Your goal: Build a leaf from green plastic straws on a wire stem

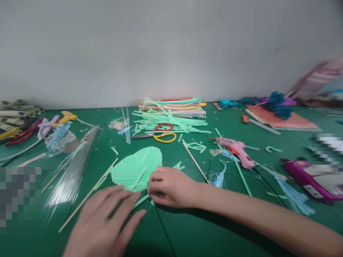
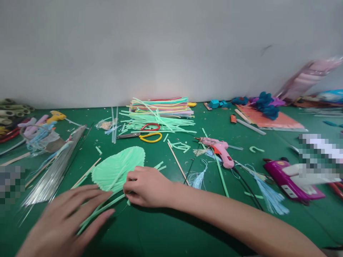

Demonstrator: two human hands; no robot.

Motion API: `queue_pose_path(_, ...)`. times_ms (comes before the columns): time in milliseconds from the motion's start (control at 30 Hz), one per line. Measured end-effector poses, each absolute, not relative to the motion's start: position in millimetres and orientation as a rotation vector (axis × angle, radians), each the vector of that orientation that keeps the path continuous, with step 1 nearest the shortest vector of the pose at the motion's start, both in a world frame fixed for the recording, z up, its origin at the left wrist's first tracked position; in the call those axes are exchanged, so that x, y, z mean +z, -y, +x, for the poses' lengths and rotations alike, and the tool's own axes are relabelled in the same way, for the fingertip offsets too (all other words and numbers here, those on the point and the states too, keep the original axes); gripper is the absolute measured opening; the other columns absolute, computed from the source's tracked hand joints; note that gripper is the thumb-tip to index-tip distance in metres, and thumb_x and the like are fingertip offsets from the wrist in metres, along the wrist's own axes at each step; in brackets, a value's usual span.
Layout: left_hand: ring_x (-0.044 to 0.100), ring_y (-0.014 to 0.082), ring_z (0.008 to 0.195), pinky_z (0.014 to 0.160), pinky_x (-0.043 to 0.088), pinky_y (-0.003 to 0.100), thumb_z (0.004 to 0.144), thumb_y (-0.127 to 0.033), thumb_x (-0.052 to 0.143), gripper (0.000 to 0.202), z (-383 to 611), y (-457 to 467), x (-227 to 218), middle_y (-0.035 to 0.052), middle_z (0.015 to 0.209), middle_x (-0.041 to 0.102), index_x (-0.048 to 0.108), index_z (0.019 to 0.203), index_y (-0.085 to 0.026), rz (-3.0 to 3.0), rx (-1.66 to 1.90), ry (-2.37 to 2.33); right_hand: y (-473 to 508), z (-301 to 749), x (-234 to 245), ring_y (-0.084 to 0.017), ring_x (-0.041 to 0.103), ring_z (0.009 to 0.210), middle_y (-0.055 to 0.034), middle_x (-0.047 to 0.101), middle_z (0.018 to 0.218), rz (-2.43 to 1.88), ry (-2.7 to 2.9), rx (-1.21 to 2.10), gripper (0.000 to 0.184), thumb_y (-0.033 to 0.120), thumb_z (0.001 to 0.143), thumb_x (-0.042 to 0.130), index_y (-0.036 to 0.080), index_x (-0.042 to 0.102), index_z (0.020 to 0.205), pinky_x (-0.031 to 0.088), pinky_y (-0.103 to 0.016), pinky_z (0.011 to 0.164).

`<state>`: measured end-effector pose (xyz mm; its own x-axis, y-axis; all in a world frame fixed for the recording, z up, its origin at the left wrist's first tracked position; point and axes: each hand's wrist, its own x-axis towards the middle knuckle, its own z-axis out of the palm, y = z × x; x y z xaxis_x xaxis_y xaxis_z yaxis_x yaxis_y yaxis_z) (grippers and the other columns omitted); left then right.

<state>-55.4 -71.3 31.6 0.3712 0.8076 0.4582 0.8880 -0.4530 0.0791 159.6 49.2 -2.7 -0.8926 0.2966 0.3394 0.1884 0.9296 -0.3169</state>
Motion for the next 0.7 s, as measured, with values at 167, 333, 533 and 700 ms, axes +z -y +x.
queue_pose_path(167, 0.058, 0.0272, 0.078, 0.073, 0.043, 0.044, 0.093, -0.018, 0.048, 0.023, -22, 42, 19, 0.0040, 0.072, 0.064, 0.067, 0.079, -0.019, -2.519, -0.430, 1.466, -50, 160, -2, -0.016, 0.052, 0.075, -0.0051, 0.063, 0.086, -0.357, 2.730, 0.423, 0.021, 0.029, 0.095, 0.052, 0.016, 0.066, 0.089, 0.040, -0.027, 0.070)
queue_pose_path(333, 0.055, 0.0251, 0.075, 0.068, 0.040, 0.040, 0.095, -0.020, 0.046, 0.023, -33, 38, 18, 0.0033, 0.071, 0.062, 0.063, 0.078, -0.020, -2.605, -0.418, 1.476, -54, 166, -10, -0.017, 0.050, 0.076, -0.0044, 0.065, 0.088, -0.279, 2.690, 0.275, 0.018, 0.024, 0.095, 0.051, 0.019, 0.068, 0.091, 0.037, -0.029, 0.070)
queue_pose_path(533, 0.054, 0.0234, 0.077, 0.069, 0.038, 0.038, 0.095, -0.018, 0.046, 0.019, -40, 45, 8, 0.0033, 0.074, 0.061, 0.063, 0.086, -0.020, -2.681, -0.481, 1.546, -57, 174, -13, -0.017, 0.048, 0.082, -0.0032, 0.064, 0.091, -0.236, 2.686, 0.222, 0.015, 0.021, 0.091, 0.055, 0.022, 0.070, 0.090, 0.033, -0.031, 0.072)
queue_pose_path(700, 0.052, 0.0225, 0.075, 0.069, 0.038, 0.037, 0.094, -0.015, 0.047, 0.018, -43, 48, 3, 0.0033, 0.073, 0.059, 0.062, 0.085, -0.019, -2.681, -0.516, 1.595, -58, 176, -12, -0.017, 0.046, 0.080, -0.0026, 0.065, 0.088, -0.216, 2.728, 0.221, 0.012, 0.021, 0.090, 0.057, 0.022, 0.069, 0.090, 0.029, -0.032, 0.068)
